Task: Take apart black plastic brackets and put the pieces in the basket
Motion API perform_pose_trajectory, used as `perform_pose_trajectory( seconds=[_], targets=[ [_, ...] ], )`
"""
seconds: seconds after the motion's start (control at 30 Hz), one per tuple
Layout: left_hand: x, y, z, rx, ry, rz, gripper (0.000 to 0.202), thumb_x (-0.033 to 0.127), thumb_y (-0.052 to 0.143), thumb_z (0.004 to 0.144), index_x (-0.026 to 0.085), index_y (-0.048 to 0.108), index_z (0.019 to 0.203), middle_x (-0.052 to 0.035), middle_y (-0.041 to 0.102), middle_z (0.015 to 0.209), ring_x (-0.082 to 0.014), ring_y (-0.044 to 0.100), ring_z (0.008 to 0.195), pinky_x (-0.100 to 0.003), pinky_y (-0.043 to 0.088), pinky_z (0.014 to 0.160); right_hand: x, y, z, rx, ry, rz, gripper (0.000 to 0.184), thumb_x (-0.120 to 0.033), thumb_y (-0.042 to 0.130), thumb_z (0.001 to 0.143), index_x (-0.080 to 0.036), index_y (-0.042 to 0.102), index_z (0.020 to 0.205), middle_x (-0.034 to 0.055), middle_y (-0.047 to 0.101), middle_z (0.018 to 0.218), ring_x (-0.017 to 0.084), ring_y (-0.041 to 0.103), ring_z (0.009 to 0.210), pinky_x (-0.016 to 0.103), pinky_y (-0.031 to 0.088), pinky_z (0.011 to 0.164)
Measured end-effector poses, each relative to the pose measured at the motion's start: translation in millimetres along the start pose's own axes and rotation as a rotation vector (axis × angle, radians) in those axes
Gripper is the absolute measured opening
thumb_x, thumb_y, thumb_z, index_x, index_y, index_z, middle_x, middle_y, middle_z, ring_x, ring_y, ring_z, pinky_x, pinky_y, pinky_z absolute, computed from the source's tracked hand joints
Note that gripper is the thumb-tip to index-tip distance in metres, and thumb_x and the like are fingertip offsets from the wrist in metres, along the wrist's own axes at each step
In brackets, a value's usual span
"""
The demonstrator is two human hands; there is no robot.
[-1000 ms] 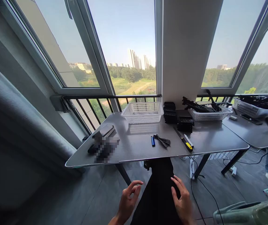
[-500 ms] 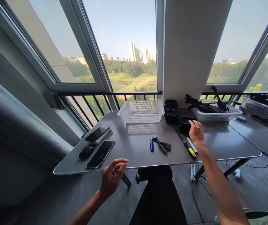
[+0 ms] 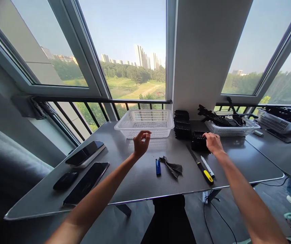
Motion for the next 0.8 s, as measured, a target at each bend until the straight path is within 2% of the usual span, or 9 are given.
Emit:
perform_pose_trajectory(
  seconds=[0.13,0.2,0.27,0.4,0.5,0.57,0.63,0.73,0.8],
  targets=[
    [-50,-0.1,-6,0.079,-0.107,0.002,0.012,0.023,0.049,0.082,0.019,0.060,0.078,0.0074,0.045,0.047,-0.0078,0.041,0.043,-0.020,0.033,0.050,-19,-17,-3,0.109,-0.014,-0.013,0.030,-0.007,0.044,0.084,-0.018,0.060,0.106,0.0123,0.064,0.103,0.025,0.056,0.101,0.040,0.036,0.095],
    [-66,0.1,-12,0.056,-0.154,-0.019,0.011,0.025,0.051,0.081,0.019,0.060,0.078,0.0089,0.039,0.044,-0.0074,0.035,0.041,-0.019,0.030,0.047,-45,-23,-5,0.175,-0.040,0.001,0.030,-0.011,0.044,0.087,-0.018,0.058,0.113,0.0116,0.061,0.107,0.024,0.054,0.103,0.040,0.037,0.097],
    [-75,6.6,-16,-0.033,-0.200,-0.106,0.015,0.030,0.052,0.083,0.019,0.062,0.081,0.0093,0.036,0.043,-0.0073,0.033,0.039,-0.019,0.028,0.044,-88,-26,-8,0.253,-0.149,0.068,0.030,-0.014,0.046,0.089,-0.020,0.059,0.115,0.0100,0.060,0.107,0.024,0.053,0.103,0.042,0.036,0.098],
    [-82,35.5,-29,-0.308,-0.344,-0.420,0.040,0.051,0.046,0.087,0.016,0.065,0.088,0.0033,0.051,0.051,-0.0086,0.046,0.042,-0.020,0.037,0.043,-177,0,-2,0.195,-0.337,0.167,0.032,-0.014,0.045,0.091,-0.023,0.063,0.115,0.0098,0.060,0.108,0.024,0.051,0.106,0.044,0.032,0.102],
    [-84,49.0,-39,-0.402,-0.450,-0.578,0.050,0.061,0.049,0.083,0.014,0.063,0.084,-0.0030,0.062,0.061,-0.0129,0.058,0.050,-0.023,0.045,0.043,-220,26,4,0.162,-0.402,0.224,0.032,-0.012,0.044,0.092,-0.024,0.065,0.114,0.0087,0.061,0.108,0.022,0.051,0.105,0.043,0.031,0.101],
    [-86,52.7,-43,-0.417,-0.496,-0.614,0.048,0.060,0.057,0.078,0.013,0.061,0.082,-0.0038,0.064,0.063,-0.0147,0.062,0.053,-0.024,0.049,0.044,-235,42,6,0.155,-0.413,0.251,0.031,-0.012,0.044,0.092,-0.024,0.065,0.112,0.0083,0.061,0.107,0.021,0.052,0.103,0.042,0.031,0.101],
    [-90,54.9,-46,-0.430,-0.532,-0.620,0.044,0.057,0.062,0.076,0.013,0.060,0.082,-0.0031,0.064,0.063,-0.0148,0.063,0.054,-0.024,0.051,0.044,-239,50,5,0.166,-0.383,0.268,0.031,-0.011,0.046,0.091,-0.024,0.065,0.112,0.0081,0.061,0.105,0.022,0.051,0.103,0.042,0.032,0.100],
    [-101,50.1,-45,-0.372,-0.580,-0.618,0.042,0.055,0.063,0.076,0.013,0.059,0.081,-0.0026,0.063,0.063,-0.0141,0.063,0.052,-0.023,0.050,0.042,-224,48,5,0.201,-0.197,0.257,0.036,-0.015,0.054,0.086,-0.021,0.059,0.122,0.0122,0.058,0.112,0.028,0.048,0.110,0.043,0.035,0.097],
    [-110,41.5,-41,-0.285,-0.596,-0.604,0.042,0.055,0.062,0.077,0.013,0.058,0.079,-0.0027,0.063,0.063,-0.0136,0.063,0.052,-0.023,0.050,0.042,-210,46,3,0.147,-0.042,0.273,0.037,-0.022,0.059,0.084,-0.018,0.058,0.121,0.0142,0.058,0.111,0.029,0.051,0.105,0.041,0.039,0.090]
  ],
)
Point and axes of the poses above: each hand's wrist, its own z-axis towards the middle knuckle, its own y-axis out of the palm, x = y × z, the point moved 10 cm from there along z, towards the middle knuckle
